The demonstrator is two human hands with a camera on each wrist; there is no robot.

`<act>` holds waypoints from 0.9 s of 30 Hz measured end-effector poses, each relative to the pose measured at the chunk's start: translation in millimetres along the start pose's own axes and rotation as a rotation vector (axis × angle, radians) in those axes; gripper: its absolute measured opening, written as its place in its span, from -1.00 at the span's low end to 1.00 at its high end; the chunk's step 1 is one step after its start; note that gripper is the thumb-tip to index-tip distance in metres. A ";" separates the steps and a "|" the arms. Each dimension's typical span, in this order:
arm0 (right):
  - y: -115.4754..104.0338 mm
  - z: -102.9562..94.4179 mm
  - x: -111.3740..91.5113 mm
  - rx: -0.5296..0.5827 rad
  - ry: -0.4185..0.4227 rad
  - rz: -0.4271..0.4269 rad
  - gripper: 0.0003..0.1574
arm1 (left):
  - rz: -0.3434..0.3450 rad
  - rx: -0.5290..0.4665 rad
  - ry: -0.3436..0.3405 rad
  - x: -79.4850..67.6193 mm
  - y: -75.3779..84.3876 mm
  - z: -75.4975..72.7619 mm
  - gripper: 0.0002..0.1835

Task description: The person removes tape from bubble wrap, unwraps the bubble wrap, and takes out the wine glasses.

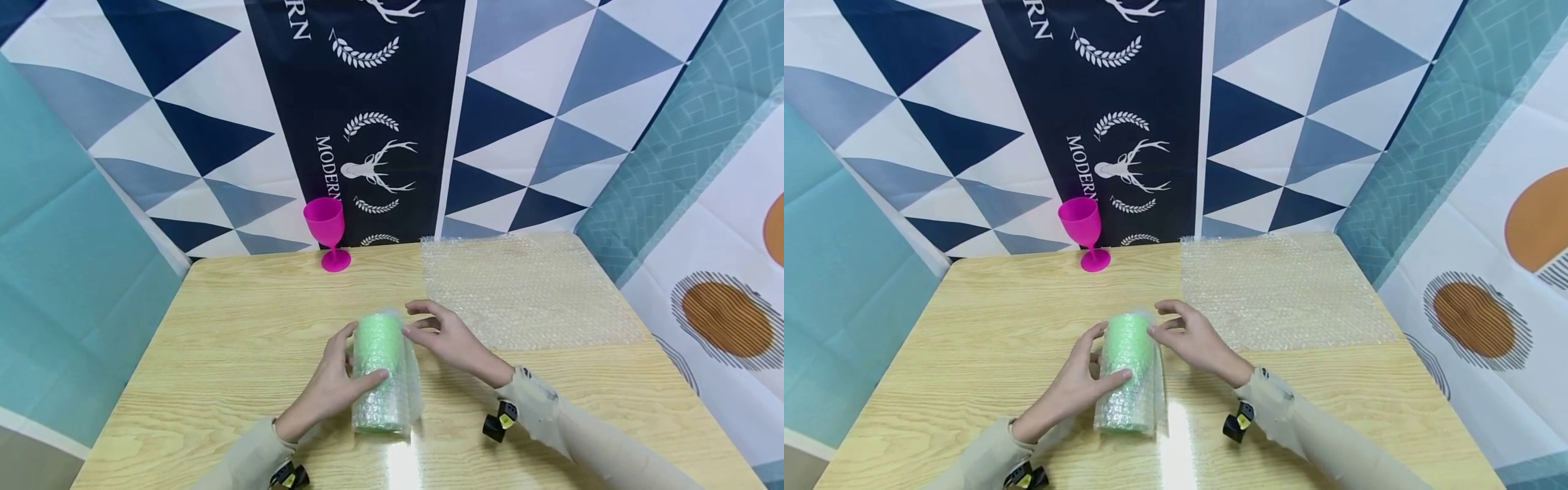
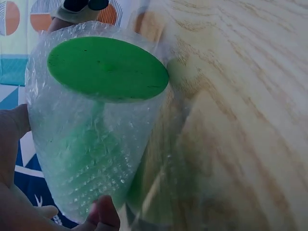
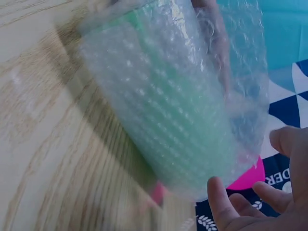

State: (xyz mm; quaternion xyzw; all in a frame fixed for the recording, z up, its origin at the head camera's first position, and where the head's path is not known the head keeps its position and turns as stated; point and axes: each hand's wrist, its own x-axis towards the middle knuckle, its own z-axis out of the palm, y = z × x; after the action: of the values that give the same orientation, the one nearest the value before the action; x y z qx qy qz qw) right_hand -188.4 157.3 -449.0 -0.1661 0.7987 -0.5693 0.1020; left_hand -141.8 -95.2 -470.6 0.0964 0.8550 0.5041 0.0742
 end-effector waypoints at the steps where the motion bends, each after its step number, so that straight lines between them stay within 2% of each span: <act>1: -1.0 0.0 -0.4 -0.005 0.002 0.001 -0.33 | 0.015 0.029 0.004 -0.3 1.4 0.1 0.14; 9: -3.2 1.1 -0.6 -0.036 0.045 -0.028 -0.42 | 0.168 0.266 0.030 2.1 18.2 -3.2 -0.04; 18: -6.2 -5.5 9.2 -0.055 0.077 -0.065 -0.58 | 0.389 0.515 -0.012 15.6 34.6 -5.1 -0.22; 27: -6.3 -5.2 20.5 -0.122 0.069 -0.099 -0.64 | 0.474 0.648 -0.025 19.9 37.7 -1.2 -0.31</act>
State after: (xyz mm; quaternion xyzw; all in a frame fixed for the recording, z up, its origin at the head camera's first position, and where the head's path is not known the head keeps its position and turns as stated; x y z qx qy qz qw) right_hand -208.2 152.1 -440.8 -0.1913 0.8258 -0.5292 0.0358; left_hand -157.9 -73.6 -437.6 0.3155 0.9228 0.2105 -0.0678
